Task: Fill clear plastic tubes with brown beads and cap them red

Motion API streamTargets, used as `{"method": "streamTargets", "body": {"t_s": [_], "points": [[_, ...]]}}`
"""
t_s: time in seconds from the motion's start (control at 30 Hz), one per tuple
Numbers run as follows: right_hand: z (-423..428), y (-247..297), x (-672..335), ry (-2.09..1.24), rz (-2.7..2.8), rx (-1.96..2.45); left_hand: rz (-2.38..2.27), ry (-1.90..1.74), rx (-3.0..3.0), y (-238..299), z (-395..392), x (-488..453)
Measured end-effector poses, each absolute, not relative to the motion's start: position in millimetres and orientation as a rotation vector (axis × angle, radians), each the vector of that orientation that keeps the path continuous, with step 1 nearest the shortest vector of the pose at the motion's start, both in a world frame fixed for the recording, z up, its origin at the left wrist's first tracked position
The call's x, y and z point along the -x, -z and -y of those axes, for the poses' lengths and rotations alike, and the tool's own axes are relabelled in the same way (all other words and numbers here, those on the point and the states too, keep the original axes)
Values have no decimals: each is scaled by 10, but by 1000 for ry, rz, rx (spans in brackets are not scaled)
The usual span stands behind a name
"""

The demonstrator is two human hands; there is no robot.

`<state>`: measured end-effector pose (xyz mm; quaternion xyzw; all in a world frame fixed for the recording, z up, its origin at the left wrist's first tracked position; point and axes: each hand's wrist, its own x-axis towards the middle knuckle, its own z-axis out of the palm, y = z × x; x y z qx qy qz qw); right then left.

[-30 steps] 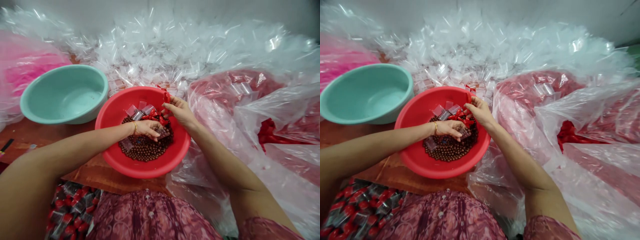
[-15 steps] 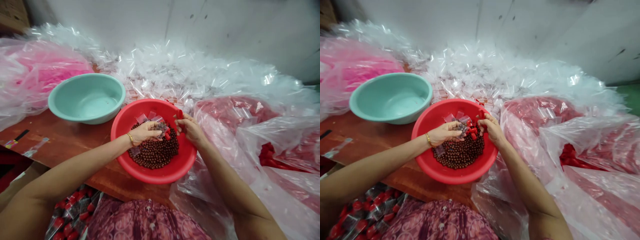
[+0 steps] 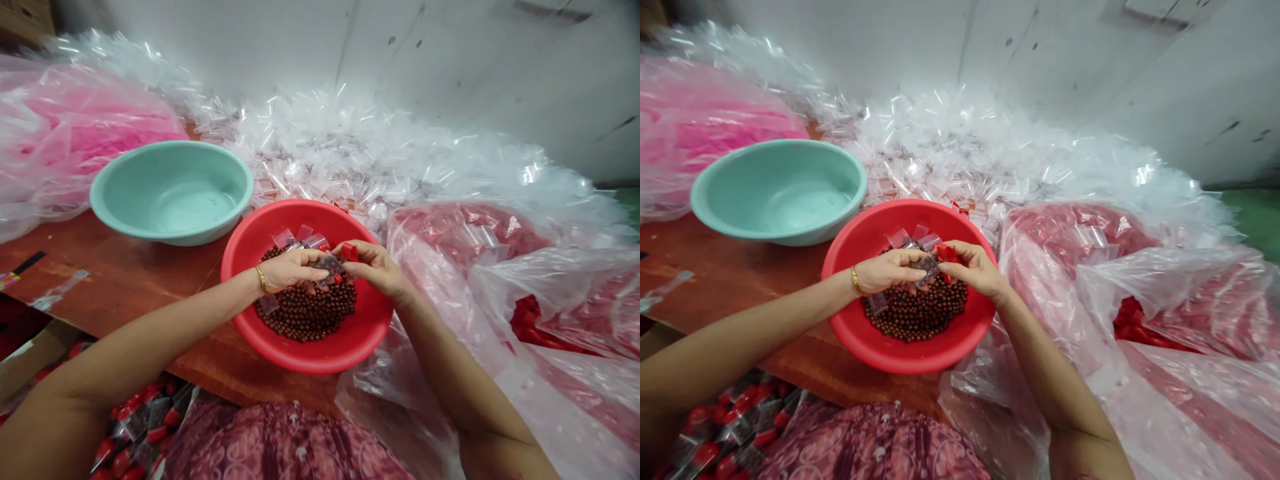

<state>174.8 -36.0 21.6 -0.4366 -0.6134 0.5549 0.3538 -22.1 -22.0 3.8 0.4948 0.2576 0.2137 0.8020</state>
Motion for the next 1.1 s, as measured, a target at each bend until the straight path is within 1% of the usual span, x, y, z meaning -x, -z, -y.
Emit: {"method": "streamTargets", "body": {"t_s": [0.1,0.2,0.33,0.43,0.5,0.57,0.67,0.8,0.87,0.97,1.1], "points": [[397,-226,-1754,-1378,1655,1114,-548,-442,-1073,-60,230,223],[411,-199,-1794,-1402,1667,1116,-532,-427,-1101,-80,238,220],[394,-147,-1881,-1485,1609,1102,-569,-532,-1110,-83,243,215],[403,-138,-1887,-1471,1502,1213,-622,-597,-1129,-71,250,200],[436,-147,-1838,-1366,1499,1317,-641,-587,-1157,-61,261,181],[485,-161,-1763,-1174,1584,1373,-660,-585,-1190,-54,274,159],[552,-177,-1662,-888,1746,1349,-709,-619,-1235,-50,296,140],[582,-171,-1628,-627,1929,1317,-800,-691,-1380,-44,323,130],[587,-153,-1632,-556,2008,1273,-827,-788,-1502,-38,334,118],[618,-117,-1619,-552,2045,1218,-844,-900,-1584,-47,350,91],[694,-108,-1579,-520,1985,1256,-795,-828,-1422,-108,377,91]]}}
